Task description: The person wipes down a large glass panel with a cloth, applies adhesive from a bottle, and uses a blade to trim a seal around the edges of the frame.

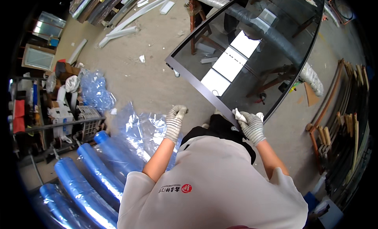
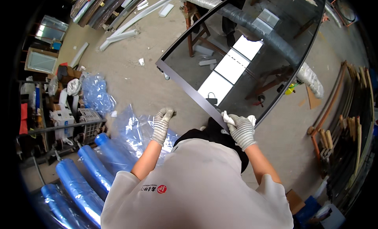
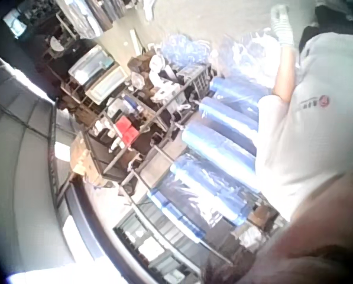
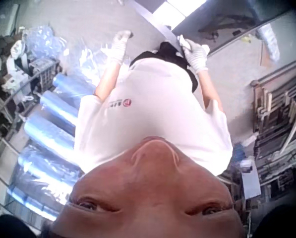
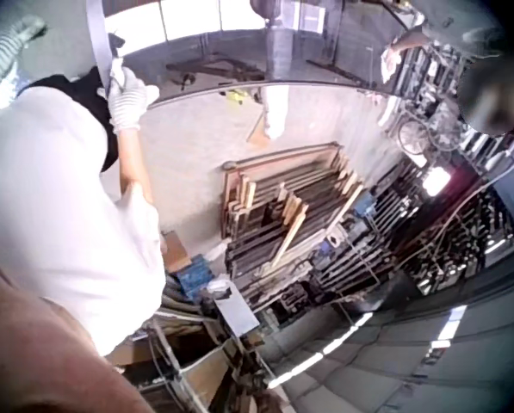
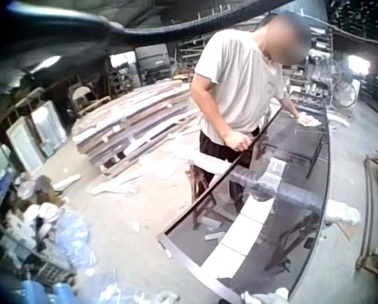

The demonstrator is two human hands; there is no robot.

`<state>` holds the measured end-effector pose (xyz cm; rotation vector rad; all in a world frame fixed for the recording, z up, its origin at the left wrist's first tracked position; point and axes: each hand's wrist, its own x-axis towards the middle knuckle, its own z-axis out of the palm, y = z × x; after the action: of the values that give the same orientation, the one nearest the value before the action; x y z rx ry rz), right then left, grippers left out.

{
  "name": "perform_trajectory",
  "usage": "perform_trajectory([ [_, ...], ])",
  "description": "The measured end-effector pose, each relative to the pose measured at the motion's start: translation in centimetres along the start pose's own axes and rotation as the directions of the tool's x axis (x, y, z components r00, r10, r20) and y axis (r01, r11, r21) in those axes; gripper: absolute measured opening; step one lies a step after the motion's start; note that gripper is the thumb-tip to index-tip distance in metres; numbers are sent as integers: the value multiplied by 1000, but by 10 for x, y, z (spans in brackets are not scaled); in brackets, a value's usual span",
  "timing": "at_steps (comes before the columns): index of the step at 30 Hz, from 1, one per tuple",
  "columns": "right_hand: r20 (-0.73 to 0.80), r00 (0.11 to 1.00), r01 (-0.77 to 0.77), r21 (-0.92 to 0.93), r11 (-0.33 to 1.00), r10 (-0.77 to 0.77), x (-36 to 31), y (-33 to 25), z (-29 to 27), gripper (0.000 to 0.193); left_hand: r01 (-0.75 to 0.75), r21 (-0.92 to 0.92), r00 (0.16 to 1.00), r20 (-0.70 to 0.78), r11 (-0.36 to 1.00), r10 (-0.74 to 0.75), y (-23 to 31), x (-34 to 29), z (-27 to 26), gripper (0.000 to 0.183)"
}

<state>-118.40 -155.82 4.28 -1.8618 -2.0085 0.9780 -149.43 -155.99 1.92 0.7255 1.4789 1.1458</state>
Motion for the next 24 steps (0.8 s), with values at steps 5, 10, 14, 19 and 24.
perform_trajectory([
  [5,-103,976,216,487,846,-190,42,-53,3,33,-282,639,939,33,716,341,42,84,-11,31],
  [10,-438,858,410,269,872,-269,81,-50,-30,34,-413,865,846,250,284,471,106,157,27,46],
  [14,-340,899,225,-182,957,-276,75,-40,-55,71,-490,869,729,449,-65,517,97,239,41,54],
  [19,-500,865,5,-91,996,-50,50,-49,-35,50,-490,734,871,441,471,218,48,335,27,34],
  [24,-667,729,-190,19,982,154,4,-39,-21,36,-347,525,857,513,777,37,28,413,48,37],
])
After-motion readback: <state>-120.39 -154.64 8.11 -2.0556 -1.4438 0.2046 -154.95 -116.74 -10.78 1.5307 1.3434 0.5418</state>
